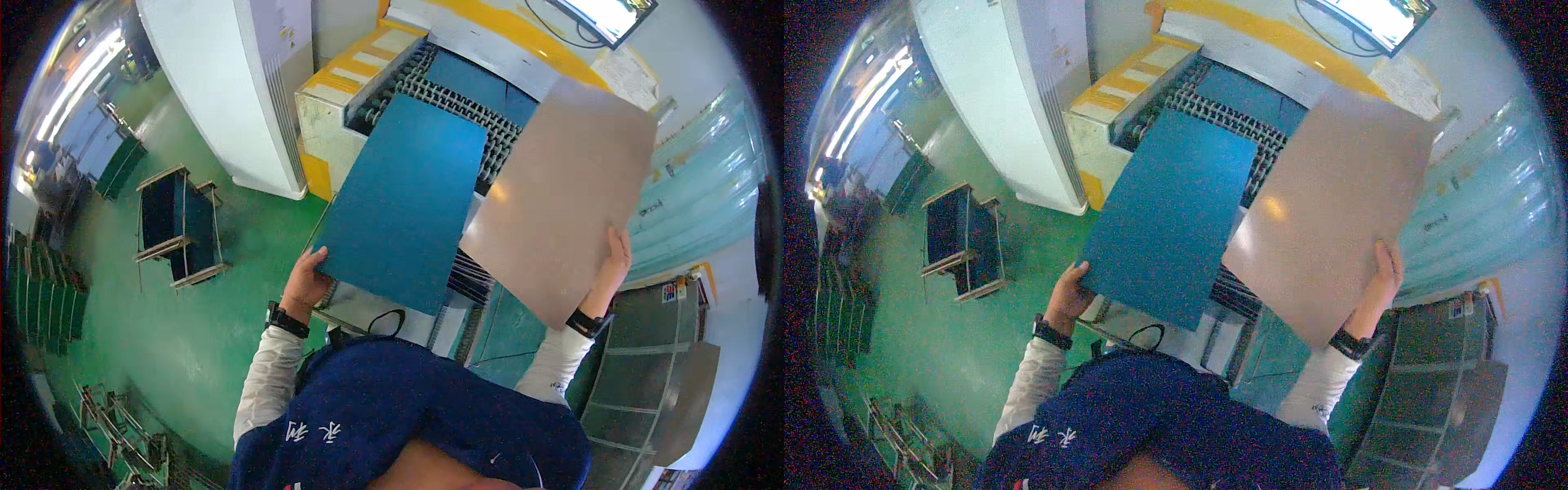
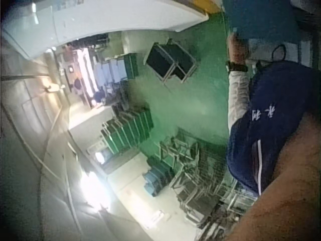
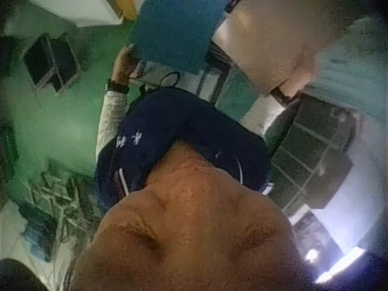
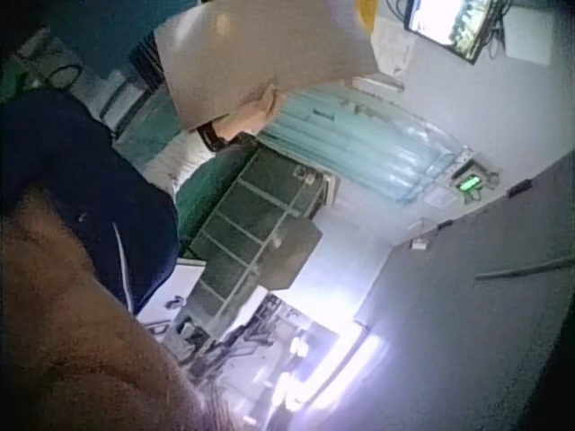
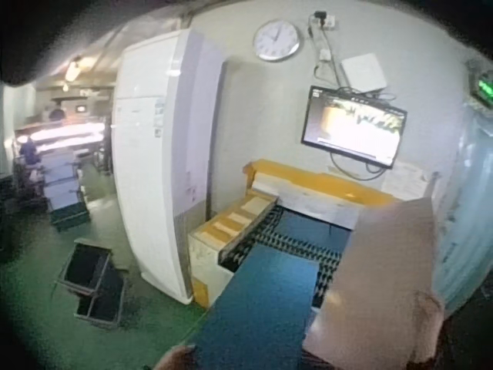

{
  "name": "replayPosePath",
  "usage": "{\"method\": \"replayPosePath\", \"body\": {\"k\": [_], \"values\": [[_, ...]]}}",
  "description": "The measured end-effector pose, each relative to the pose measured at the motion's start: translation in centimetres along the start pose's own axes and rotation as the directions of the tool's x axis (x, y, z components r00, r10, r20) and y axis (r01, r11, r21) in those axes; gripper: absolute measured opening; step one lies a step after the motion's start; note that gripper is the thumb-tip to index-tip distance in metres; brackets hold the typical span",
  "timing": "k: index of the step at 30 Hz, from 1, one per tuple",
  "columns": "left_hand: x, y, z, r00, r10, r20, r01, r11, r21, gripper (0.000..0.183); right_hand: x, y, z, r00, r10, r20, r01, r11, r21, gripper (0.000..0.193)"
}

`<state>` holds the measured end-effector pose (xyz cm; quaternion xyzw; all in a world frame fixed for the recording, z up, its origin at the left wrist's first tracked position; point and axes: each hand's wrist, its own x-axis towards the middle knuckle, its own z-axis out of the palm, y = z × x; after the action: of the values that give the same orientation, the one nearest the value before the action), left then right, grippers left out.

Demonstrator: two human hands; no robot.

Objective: Moving a metal rack and then feeding several blue panels into a processing machine.

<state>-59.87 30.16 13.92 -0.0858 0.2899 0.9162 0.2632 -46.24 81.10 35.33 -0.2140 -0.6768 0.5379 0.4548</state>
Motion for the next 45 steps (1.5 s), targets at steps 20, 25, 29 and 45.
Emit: {"method": "replayPosePath", "body": {"k": [20,25,29,45], "values": [[6.3,1.0,2.4,0.999,-0.028,-0.027,0.030,0.994,0.103,0.033,1.9,20.5,-2.4,0.980,-0.175,0.097,0.175,0.514,-0.840,0.029],[6.9,1.1,3.0,0.998,-0.016,0.065,0.014,0.999,0.035,0.034,-6.4,11.6,-1.6,0.799,0.422,0.428,-0.359,0.906,-0.223,0.033],[8.1,1.0,3.6,0.999,-0.010,0.044,0.007,0.998,0.066,0.034,-12.8,10.1,0.7,0.343,0.508,0.790,-0.677,0.717,-0.167,0.038],[15.7,0.8,5.0,0.990,-0.097,0.102,0.081,0.985,0.151,0.032,-10.6,18.3,4.2,0.648,0.687,0.329,-0.738,0.462,0.492,0.025]]}}
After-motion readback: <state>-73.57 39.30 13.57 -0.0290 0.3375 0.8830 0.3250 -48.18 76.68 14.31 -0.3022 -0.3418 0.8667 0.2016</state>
